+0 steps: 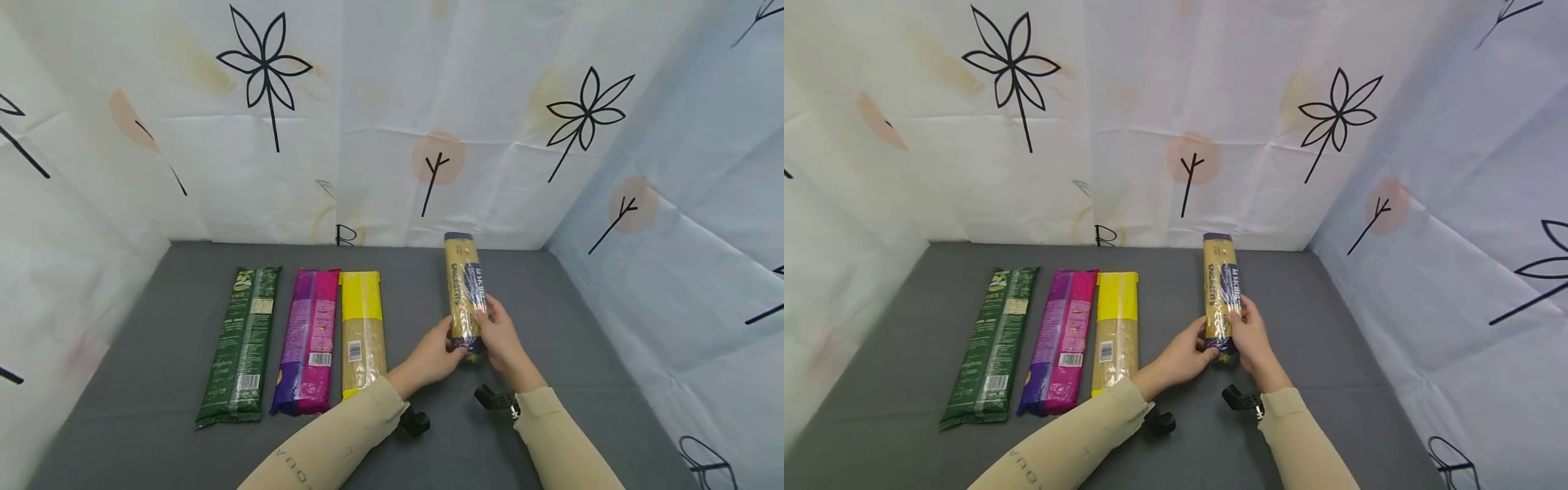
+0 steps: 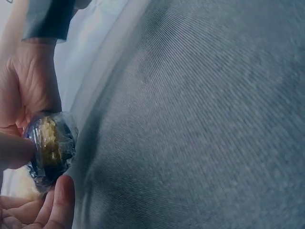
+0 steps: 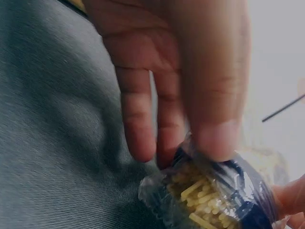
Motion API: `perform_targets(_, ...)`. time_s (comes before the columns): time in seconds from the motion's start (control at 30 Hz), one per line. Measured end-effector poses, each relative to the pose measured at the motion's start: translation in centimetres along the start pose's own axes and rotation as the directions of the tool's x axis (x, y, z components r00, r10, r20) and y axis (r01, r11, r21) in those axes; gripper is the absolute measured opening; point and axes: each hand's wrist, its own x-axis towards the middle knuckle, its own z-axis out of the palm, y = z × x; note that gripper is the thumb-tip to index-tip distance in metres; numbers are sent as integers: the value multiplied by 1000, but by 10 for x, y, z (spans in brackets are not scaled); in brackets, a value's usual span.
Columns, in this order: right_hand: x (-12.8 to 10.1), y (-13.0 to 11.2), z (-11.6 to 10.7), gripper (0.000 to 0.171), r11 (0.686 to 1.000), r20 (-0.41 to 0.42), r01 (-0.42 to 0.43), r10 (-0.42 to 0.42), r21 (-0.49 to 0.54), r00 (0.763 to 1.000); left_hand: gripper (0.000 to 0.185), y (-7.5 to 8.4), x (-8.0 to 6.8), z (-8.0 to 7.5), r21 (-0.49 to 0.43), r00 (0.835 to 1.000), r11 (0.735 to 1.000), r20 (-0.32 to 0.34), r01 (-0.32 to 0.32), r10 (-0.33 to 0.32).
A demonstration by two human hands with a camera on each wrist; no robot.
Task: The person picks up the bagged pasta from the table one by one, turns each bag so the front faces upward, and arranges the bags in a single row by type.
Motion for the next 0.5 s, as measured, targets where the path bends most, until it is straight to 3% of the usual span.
perform_targets(0.23, 6, 5, 2, 50, 999, -33, -23, 21, -40, 999, 63, -6, 4, 4, 101, 998, 994, 31, 49, -52)
perform_targets(0.5, 6, 7, 7, 53, 991, -31, -6, 2, -136, 1000, 60, -9, 5, -4, 168, 996, 984, 54, 60, -70)
